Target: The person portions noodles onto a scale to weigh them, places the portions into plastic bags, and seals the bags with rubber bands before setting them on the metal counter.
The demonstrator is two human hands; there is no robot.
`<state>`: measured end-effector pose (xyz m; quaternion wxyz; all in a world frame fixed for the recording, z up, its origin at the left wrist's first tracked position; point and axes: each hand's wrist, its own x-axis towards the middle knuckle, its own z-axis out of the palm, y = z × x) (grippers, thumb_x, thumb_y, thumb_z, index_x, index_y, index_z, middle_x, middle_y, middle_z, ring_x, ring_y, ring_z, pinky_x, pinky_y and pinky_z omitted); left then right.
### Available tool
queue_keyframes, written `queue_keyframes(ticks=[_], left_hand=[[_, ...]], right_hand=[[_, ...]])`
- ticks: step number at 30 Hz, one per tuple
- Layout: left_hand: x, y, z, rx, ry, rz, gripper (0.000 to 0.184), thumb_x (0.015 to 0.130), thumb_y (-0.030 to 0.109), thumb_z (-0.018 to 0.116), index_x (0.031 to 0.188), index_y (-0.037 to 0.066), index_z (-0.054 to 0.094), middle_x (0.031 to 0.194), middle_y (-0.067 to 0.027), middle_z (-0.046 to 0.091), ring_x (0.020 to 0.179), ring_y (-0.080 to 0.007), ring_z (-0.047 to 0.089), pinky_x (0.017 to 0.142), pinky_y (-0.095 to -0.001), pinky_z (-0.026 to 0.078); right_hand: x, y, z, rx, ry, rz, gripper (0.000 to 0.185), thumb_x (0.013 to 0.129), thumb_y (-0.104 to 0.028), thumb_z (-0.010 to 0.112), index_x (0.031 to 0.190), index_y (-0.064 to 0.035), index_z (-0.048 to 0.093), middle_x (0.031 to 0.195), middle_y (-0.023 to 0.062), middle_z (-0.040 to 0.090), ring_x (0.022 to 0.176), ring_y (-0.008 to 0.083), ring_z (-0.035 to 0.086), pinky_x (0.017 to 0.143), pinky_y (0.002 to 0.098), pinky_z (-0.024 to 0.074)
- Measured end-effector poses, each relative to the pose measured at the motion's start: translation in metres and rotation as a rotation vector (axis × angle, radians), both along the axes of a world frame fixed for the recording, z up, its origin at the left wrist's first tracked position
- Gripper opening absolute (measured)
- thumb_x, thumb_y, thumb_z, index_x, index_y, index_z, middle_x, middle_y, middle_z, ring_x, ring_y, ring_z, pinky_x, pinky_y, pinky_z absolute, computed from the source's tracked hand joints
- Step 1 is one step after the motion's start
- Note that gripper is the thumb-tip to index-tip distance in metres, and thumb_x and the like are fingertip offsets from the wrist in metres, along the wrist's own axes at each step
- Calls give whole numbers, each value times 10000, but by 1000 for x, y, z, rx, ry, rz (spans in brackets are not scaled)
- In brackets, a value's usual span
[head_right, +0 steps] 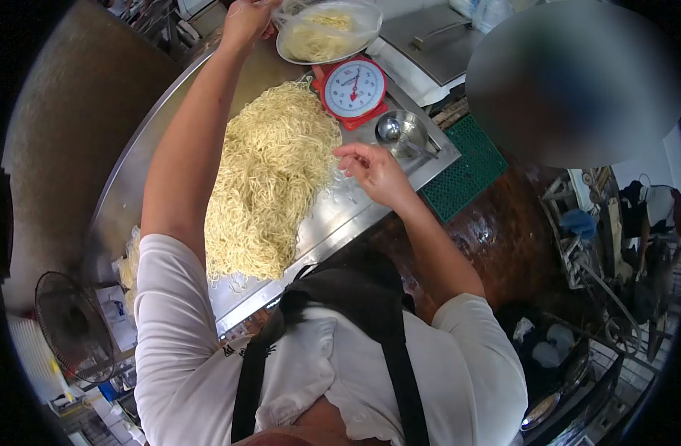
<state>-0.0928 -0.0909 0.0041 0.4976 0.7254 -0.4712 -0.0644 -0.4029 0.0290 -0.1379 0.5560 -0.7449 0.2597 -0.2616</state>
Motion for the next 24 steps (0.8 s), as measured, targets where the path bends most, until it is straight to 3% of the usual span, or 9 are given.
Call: queue_keyframes(ticks=[9, 12, 15, 18, 21, 22, 23, 24], left_hand=[[-7, 4, -11, 82, 32, 29, 672, 854, 369, 729, 1367, -2, 505, 892, -176, 707, 645, -242, 681, 537, -359, 547], [-12, 6, -10, 136, 38, 64, 684, 859, 357, 738, 1393, 22, 474, 839, -153, 693, 628, -237, 673, 527, -356, 544], [-20, 6, -16, 66, 210, 38, 572, 905, 301, 697, 1369, 47, 481, 766, -130, 664, 604, -223, 646, 517, -356, 541], [-17, 5, -26, 65, 290, -80, 337, 962, 242, 619, 1237, 55, 572, 745, -120, 642, 592, -213, 617, 531, -349, 527], [-6, 4, -45, -103, 246, -92, 195, 995, 196, 554, 1101, 51, 632, 774, -128, 654, 609, -206, 613, 557, -346, 516], [9, -3, -66, -400, -136, 21, 228, 1017, 230, 521, 1006, 50, 659, 766, -101, 641, 633, -170, 599, 551, -330, 485], [17, 2, -64, -399, -85, 103, 280, 1034, 294, 493, 1042, 60, 646, 770, -84, 642, 691, -177, 600, 595, -332, 494], [3, 49, -30, -161, 344, 16, 314, 1046, 341, 458, 1068, 82, 632, 851, -88, 662, 779, -233, 620, 708, -356, 507]], right_hand=[[-15, 10, -16, 73, 9, -23, 222, 986, -43, 535, 1173, -11, 650, 898, 43, 665, 816, 103, 617, 797, 259, 505], [-13, 14, -22, 84, -17, -40, 215, 964, -53, 558, 1149, -33, 666, 875, 50, 689, 793, 114, 645, 751, 264, 515], [-10, 20, -21, 78, -18, -41, 211, 954, -57, 570, 1139, -41, 670, 864, 55, 699, 787, 121, 659, 732, 268, 521], [-7, 27, -20, 67, -18, -22, 205, 962, -63, 571, 1142, -40, 665, 871, 59, 692, 793, 124, 656, 736, 268, 521], [0, 34, -28, 90, -15, -10, 206, 968, -64, 565, 1150, -35, 659, 893, 61, 688, 800, 125, 652, 742, 271, 523], [6, 36, -31, 104, -13, 11, 208, 971, -63, 563, 1154, -33, 656, 903, 62, 687, 802, 126, 650, 744, 273, 524], [11, 38, -31, 84, -5, 19, 211, 974, -63, 559, 1160, -26, 652, 918, 61, 686, 813, 127, 652, 757, 273, 525], [16, 40, -31, 69, 0, 53, 214, 978, -63, 556, 1166, -20, 648, 933, 61, 686, 825, 127, 655, 771, 272, 526]])
